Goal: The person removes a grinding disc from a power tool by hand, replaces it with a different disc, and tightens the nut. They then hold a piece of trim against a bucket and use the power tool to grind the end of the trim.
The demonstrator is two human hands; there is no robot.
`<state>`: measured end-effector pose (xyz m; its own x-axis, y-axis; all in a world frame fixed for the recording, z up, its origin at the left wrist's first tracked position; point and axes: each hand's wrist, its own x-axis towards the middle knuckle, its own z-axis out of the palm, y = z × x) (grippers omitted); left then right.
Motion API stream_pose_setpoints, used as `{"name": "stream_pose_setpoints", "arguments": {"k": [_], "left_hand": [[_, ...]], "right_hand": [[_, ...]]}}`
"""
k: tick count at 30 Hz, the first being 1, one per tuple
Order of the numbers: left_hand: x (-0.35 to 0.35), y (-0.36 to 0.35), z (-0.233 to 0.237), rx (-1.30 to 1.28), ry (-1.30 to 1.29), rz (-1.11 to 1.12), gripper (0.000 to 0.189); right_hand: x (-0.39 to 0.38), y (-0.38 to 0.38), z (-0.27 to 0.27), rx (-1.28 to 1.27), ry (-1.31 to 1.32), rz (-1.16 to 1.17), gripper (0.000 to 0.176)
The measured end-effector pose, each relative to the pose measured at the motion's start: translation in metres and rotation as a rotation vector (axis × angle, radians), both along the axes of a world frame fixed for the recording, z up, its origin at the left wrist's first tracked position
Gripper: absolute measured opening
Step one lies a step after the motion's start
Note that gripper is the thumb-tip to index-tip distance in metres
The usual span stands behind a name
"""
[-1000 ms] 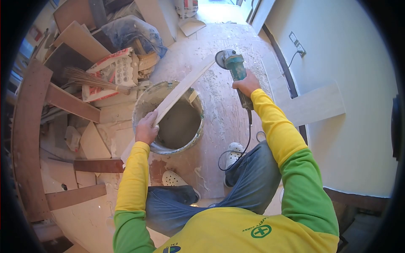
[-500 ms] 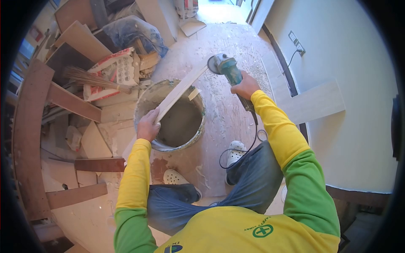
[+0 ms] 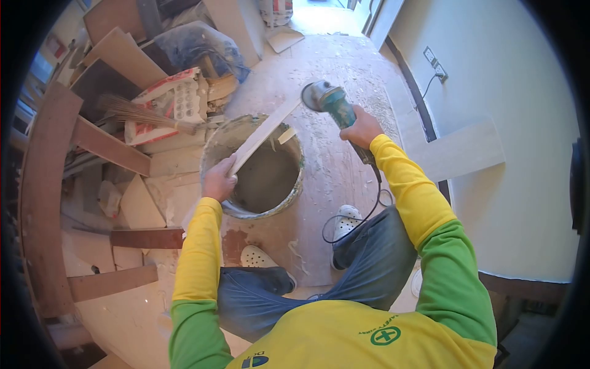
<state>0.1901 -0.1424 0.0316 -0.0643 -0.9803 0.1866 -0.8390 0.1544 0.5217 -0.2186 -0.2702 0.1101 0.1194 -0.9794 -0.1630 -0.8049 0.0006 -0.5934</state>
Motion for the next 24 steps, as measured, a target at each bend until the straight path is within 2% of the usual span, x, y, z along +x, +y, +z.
{"name": "stream_pose_setpoints", "arguments": {"k": [1, 3, 5, 8, 10, 14, 16, 17, 20, 24], "left_hand": [[0.0, 0.0, 0.0, 0.003, 0.003, -0.002, 0.063], [0.002, -0.002, 0.005, 0.081, 0.065, 0.013, 0.062], [0.001, -0.002, 0.009, 0.094, 0.058, 0.019, 0.062], [0.0, -0.001, 0.005, 0.086, 0.04, 0.022, 0.062], [0.0, 0.0, 0.007, 0.067, 0.028, 0.019, 0.062], [-0.001, 0.0, 0.01, 0.086, 0.025, 0.026, 0.061], [-0.001, -0.001, 0.009, 0.089, 0.015, 0.025, 0.061], [0.0, -0.002, 0.008, 0.097, 0.026, 0.028, 0.061], [0.002, -0.003, 0.006, 0.096, 0.021, 0.028, 0.062], [0.0, -0.001, 0.006, 0.051, -0.009, 0.019, 0.062]], "right_hand": [[0.0, 0.007, 0.002, 0.003, 0.003, -0.002, 0.076], [0.004, 0.016, 0.006, -0.003, 0.023, 0.142, 0.077], [0.005, 0.015, 0.002, -0.008, 0.017, 0.153, 0.077], [0.005, -0.003, -0.002, -0.039, -0.006, 0.049, 0.077], [0.003, -0.016, -0.005, -0.05, 0.008, -0.102, 0.074], [0.0, -0.014, -0.01, -0.076, -0.003, -0.111, 0.071], [0.006, 0.006, -0.003, -0.07, -0.037, 0.044, 0.068], [0.009, 0.015, 0.002, -0.068, -0.034, 0.041, 0.068], [0.027, 0.04, 0.018, 0.029, 0.052, 0.262, 0.069], [0.021, 0.029, 0.022, 0.04, 0.084, 0.206, 0.069]]}}
